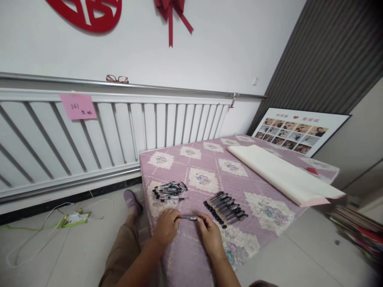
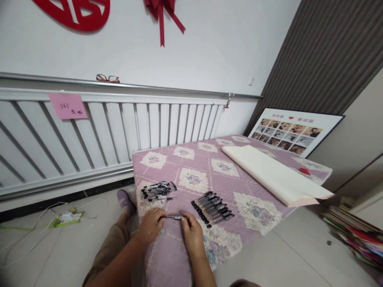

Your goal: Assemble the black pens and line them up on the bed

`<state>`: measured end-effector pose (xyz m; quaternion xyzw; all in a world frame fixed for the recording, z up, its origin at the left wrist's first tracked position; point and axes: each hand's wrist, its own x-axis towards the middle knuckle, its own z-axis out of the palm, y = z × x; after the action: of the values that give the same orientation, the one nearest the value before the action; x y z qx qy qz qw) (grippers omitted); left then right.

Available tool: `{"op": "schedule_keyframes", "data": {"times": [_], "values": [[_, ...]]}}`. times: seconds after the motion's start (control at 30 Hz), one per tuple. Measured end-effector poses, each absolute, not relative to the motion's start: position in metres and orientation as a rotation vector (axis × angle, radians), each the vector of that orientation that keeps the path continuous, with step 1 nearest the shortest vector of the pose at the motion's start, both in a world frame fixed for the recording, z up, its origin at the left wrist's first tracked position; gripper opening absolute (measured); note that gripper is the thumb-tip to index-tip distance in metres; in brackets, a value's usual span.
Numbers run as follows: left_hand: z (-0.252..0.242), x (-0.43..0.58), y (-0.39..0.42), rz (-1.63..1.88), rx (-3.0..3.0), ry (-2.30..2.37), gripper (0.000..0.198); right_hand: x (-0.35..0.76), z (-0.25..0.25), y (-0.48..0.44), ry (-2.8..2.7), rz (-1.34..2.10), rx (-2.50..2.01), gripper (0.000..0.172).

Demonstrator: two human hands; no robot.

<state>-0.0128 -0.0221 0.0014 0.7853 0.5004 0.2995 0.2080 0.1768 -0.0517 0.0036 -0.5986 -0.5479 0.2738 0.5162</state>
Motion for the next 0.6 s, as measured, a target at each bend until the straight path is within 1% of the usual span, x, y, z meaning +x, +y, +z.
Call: {"op": "schedule_keyframes", "data": {"times": [0.3, 0.5, 0.6], "values": [[0.0019, -0.0121, -0.0215, 0.828, 2.152, 1.395, 0.017, 0.1765, 0.0031, -0.0522, -1.335, 0.665, -1.451, 0.028], [0.0003, -0.0112, -0.0228, 0.853, 2.154, 1.373, 0.016, 0.1765, 0.0015, -0.0532, -1.303, 0.694, -1.427, 0.030], [0.0012, -0.0108, -0.0235, 0.832, 2.151, 1.360, 0.014, 0.1770, -0.0003, -0.0542, -1.320, 0.690, -1.422, 0.028]]}}
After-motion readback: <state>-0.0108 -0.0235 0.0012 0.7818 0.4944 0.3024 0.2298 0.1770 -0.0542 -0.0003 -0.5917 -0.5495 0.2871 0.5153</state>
